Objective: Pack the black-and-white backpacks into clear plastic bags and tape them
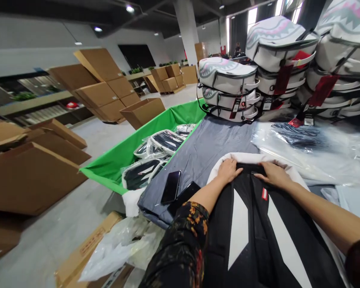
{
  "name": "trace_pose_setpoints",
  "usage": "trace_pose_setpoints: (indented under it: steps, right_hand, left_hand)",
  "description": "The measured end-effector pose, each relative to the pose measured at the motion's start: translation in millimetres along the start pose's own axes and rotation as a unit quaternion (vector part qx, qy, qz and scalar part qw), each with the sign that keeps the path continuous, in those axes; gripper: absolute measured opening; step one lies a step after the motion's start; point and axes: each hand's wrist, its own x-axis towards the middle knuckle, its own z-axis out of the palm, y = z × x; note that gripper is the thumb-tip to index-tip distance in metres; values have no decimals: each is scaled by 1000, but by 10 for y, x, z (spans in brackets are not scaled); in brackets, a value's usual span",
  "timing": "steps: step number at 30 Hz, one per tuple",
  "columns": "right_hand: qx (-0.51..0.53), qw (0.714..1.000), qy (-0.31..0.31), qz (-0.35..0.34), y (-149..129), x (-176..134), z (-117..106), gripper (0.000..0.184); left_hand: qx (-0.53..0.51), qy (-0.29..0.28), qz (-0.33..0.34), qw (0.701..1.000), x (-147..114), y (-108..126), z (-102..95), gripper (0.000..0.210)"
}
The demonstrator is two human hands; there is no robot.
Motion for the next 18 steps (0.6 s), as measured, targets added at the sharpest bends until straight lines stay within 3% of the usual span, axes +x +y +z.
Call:
trace_pose_setpoints:
  steps: [2, 6, 9, 13, 18]
  right_hand:
    - [-23, 1000, -5, 19, -25, 169, -4, 50]
    - [-64, 997, 15, 37, -141, 278, 66, 65]
    - [-81, 996, 32, 20, -215, 236, 105, 58]
    - [-83, 995, 22, -46, -117, 175, -67, 28]
    - [-90, 995, 33, -31, 380, 426, -408, 38]
  left_hand:
    - [-12, -17, -7, 1000, 7, 64, -58, 51]
    - [-97, -70, -54, 991, -238, 340, -17, 87]
    - [-126, -116, -37, 985, -357, 534, 108, 102]
    - [-118, -57, -22, 991, -428, 582, 236, 88]
    - [-141, 22, -13, 990, -587, 532, 334, 82]
